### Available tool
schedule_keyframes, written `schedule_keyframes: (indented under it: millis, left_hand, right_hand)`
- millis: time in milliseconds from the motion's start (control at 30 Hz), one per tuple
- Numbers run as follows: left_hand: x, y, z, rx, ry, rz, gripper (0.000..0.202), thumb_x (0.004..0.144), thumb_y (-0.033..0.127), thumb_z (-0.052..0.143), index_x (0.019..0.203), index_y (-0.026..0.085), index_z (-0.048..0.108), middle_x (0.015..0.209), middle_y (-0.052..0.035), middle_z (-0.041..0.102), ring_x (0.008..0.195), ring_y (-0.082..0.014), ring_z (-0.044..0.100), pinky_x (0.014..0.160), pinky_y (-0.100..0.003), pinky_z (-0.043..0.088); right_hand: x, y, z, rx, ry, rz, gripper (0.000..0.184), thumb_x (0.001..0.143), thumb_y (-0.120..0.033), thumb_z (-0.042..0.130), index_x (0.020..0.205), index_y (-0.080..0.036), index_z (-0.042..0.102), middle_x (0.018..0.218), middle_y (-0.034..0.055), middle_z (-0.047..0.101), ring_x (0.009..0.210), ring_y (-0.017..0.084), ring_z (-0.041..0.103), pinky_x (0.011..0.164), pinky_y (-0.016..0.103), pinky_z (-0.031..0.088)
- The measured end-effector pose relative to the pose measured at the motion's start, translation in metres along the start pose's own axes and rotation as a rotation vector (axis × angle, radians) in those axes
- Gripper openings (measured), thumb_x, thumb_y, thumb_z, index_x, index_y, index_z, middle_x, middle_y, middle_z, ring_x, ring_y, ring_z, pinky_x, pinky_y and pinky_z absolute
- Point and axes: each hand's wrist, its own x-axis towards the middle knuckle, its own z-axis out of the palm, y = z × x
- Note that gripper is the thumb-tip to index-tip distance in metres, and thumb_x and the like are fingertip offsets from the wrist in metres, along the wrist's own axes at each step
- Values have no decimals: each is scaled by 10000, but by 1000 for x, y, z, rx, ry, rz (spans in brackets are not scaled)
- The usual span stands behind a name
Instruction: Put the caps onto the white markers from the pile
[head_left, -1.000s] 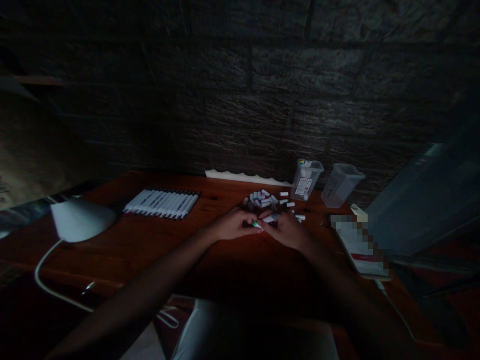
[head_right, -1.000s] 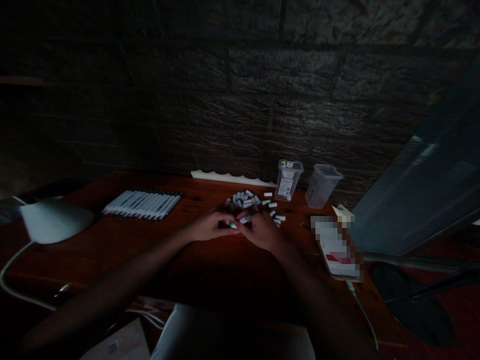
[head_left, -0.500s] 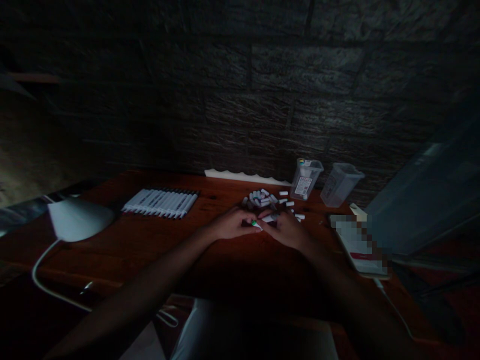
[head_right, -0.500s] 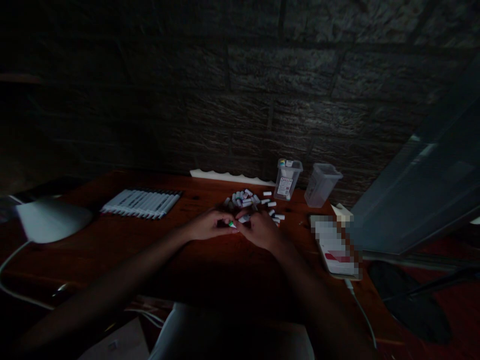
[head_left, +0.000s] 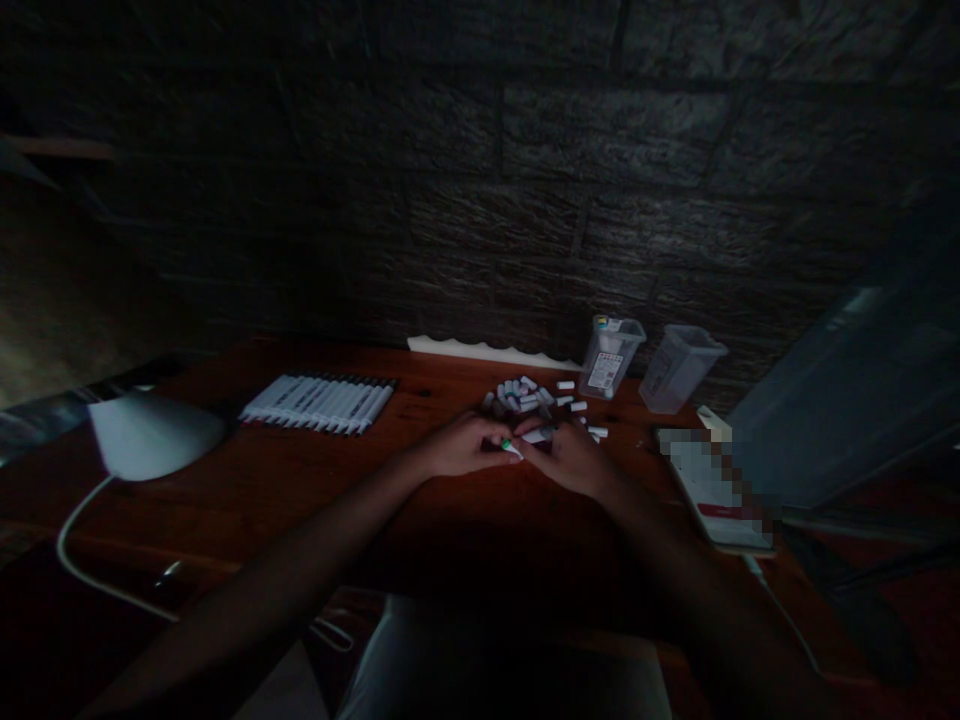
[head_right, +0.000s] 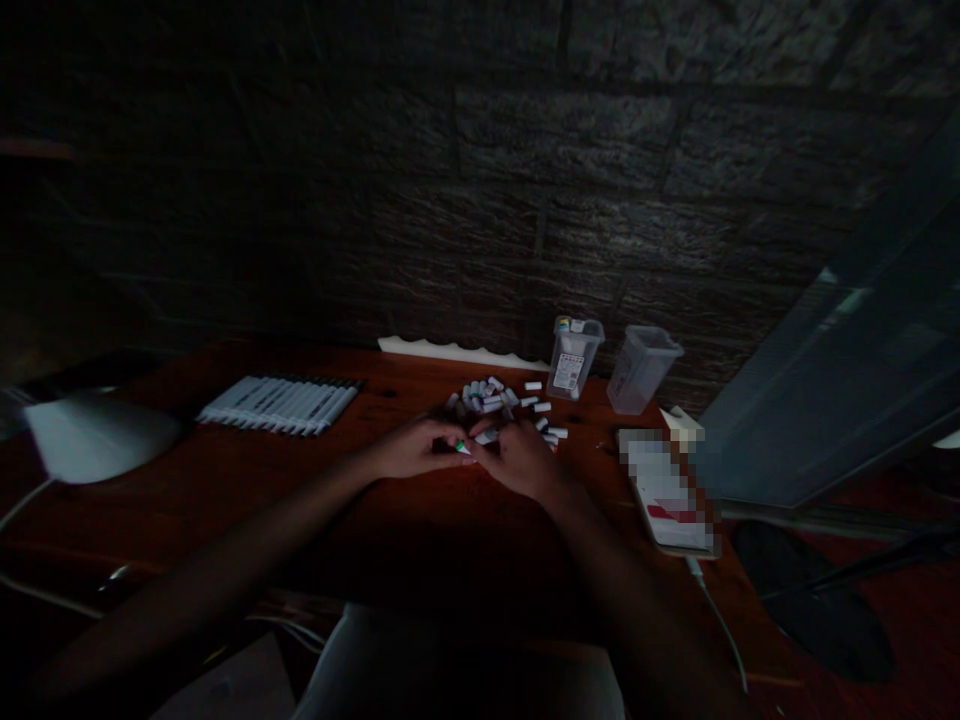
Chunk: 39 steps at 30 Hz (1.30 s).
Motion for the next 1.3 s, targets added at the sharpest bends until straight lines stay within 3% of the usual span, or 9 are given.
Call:
schedule_keyframes:
  millis: [433, 767, 867, 1033, 1167, 1300]
  left_hand:
    - [1, 1, -1, -21, -39, -17, 277, 883, 402, 592, 877, 141, 686, 733, -5, 655, 642, -107, 526, 630, -217, 371]
    - [-1, -1, -1, -15, -21, 1, 242, 882, 366, 600, 860, 139, 680, 719, -7, 644, 641, -107, 526, 621, -219, 374]
    - [-1, -1, 0, -33, -1, 1, 237, 878, 363, 606, 885, 140, 683, 740, -10, 655, 652, -107, 533, 628, -218, 387]
    - [-1, 1, 1, -94, 27, -57, 263, 877, 379, 602, 982, 157, 695, 801, -24, 685, 687, -119, 569, 644, -224, 419]
    - [0, 4, 0, -168, 63, -115, 280, 883, 375, 588, 1037, 161, 683, 869, -30, 699, 712, -125, 587, 638, -225, 427]
    - [1, 5, 0, -195, 107, -133, 267, 878, 359, 594, 1019, 149, 680, 853, -27, 689, 706, -121, 574, 635, -220, 419]
  right_hand:
    - [0, 3, 1, 17, 30, -48, 177, 871, -289, 572, 964, -216, 704, 955, 39, 741, 908, 193, 679, 857, 321, 497]
    - [-1, 0, 0, 28, 16, -10, 186, 867, -284, 567, 973, -221, 706, 922, 29, 746, 822, 187, 692, 780, 304, 510]
    - [0, 0, -2, 34, 38, -7, 186, 867, -286, 569, 966, -218, 711, 936, 34, 747, 872, 196, 690, 823, 314, 504]
    - [2, 1, -10, 114, 250, 24, 220, 883, -345, 548, 928, -214, 719, 955, 48, 748, 894, 203, 691, 854, 336, 505]
    - [3, 6, -19, 201, 450, 139, 322, 872, -441, 546, 852, -169, 717, 820, 62, 742, 715, 192, 689, 678, 294, 518]
    - [4, 13, -23, 262, 527, 247, 412, 844, -518, 552, 697, -152, 675, 672, 59, 701, 623, 181, 648, 574, 268, 470]
